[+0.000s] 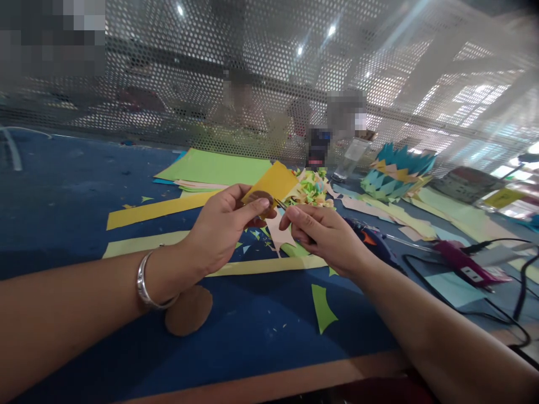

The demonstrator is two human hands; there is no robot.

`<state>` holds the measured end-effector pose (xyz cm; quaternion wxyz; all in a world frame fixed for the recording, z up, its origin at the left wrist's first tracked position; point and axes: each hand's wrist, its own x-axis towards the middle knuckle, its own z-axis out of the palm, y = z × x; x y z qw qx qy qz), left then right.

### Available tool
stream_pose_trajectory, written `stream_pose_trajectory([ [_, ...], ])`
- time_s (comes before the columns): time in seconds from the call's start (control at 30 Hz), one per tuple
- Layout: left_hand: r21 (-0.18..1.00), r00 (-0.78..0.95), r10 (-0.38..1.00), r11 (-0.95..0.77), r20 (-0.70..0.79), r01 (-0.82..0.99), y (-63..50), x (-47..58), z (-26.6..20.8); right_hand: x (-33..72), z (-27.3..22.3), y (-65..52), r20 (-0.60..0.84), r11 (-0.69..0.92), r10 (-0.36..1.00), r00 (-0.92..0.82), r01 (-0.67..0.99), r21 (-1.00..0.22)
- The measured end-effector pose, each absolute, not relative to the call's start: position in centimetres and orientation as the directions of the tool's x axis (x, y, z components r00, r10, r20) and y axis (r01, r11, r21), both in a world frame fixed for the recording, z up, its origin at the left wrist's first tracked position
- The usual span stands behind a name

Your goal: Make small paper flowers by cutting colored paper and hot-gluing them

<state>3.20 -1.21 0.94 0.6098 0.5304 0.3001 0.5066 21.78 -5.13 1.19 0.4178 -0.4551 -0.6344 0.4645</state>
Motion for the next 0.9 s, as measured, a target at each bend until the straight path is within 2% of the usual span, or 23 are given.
stream_pose_trajectory([
  [0.43,0.964,0.408,0.898,-0.059,0.165,-0.259,-1.32,3.25,0.38,21.91,1.03,-5.17,0.154,0.196,0.959,-0.237,0.166,-0.966],
  [0.9,0.946,0.330,0.935,-0.018,0.131,-0.324,-1.15,3.13,1.25,22.00,1.43,-5.32,0.090,0.134,0.961,-0.263,0.158,-0.978],
])
